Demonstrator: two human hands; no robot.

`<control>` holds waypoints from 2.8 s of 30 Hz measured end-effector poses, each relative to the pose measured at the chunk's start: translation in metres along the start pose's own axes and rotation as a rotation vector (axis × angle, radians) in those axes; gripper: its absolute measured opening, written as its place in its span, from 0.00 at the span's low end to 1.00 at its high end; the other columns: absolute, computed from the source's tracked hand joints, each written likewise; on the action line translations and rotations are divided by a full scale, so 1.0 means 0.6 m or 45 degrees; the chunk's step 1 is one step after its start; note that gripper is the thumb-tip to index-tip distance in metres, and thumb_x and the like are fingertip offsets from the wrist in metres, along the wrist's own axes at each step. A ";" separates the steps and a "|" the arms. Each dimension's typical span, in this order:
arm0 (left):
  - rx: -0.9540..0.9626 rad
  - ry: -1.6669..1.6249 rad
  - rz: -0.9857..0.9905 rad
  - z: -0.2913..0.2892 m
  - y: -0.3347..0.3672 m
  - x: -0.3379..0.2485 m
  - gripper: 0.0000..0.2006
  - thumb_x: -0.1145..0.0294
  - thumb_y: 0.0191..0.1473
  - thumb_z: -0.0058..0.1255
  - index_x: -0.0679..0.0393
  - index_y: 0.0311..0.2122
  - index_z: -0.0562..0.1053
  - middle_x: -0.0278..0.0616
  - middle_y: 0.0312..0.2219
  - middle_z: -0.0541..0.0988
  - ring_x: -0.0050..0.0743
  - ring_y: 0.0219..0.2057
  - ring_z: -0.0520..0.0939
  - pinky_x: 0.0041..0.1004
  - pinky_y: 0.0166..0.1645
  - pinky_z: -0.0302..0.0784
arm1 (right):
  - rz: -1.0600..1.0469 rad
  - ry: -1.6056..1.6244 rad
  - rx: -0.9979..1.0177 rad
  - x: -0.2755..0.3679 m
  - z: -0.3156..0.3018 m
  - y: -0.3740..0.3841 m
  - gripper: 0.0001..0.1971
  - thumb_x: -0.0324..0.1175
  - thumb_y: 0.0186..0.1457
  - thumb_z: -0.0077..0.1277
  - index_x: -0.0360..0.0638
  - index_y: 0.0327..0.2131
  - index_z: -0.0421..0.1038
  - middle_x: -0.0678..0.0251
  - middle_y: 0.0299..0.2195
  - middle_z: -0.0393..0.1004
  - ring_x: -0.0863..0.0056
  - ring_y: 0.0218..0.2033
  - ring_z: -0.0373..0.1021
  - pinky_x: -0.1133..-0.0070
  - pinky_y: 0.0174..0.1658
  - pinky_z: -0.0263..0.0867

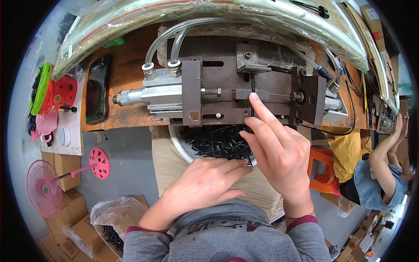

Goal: Assembling electronic cable components using a manual press or jig.

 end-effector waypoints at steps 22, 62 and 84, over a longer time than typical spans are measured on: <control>-0.113 0.029 0.083 0.015 -0.032 0.014 0.20 0.60 0.49 0.61 0.55 0.48 0.76 0.37 0.42 0.81 0.32 0.30 0.82 0.29 0.35 0.80 | 0.291 -0.482 0.309 -0.041 -0.061 0.371 0.29 0.53 0.50 0.55 0.26 0.32 0.77 0.44 0.31 0.78 0.56 0.36 0.77 0.69 0.42 0.73; -0.802 0.055 0.249 -0.051 0.005 -0.032 0.20 0.72 0.38 0.69 0.62 0.40 0.79 0.48 0.39 0.83 0.39 0.33 0.84 0.27 0.34 0.79 | 0.585 1.201 -0.057 -0.020 -0.071 0.098 0.12 0.34 0.56 0.51 0.34 0.38 0.74 0.66 0.29 0.72 0.88 0.21 0.63 0.90 0.21 0.51; -0.792 0.271 0.178 -0.058 0.017 -0.037 0.19 0.71 0.36 0.69 0.60 0.39 0.81 0.38 0.33 0.83 0.34 0.30 0.81 0.31 0.39 0.78 | 1.033 2.223 0.274 0.005 0.038 -0.078 0.10 0.32 0.66 0.44 0.36 0.46 0.67 0.67 0.32 0.74 0.81 0.28 0.71 0.85 0.28 0.65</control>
Point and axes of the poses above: each hand's wrist, its own y-axis towards the middle knuckle, its own z-axis out of the palm, x = y × z, the point moved 3 cm from there along y, towards the middle knuckle
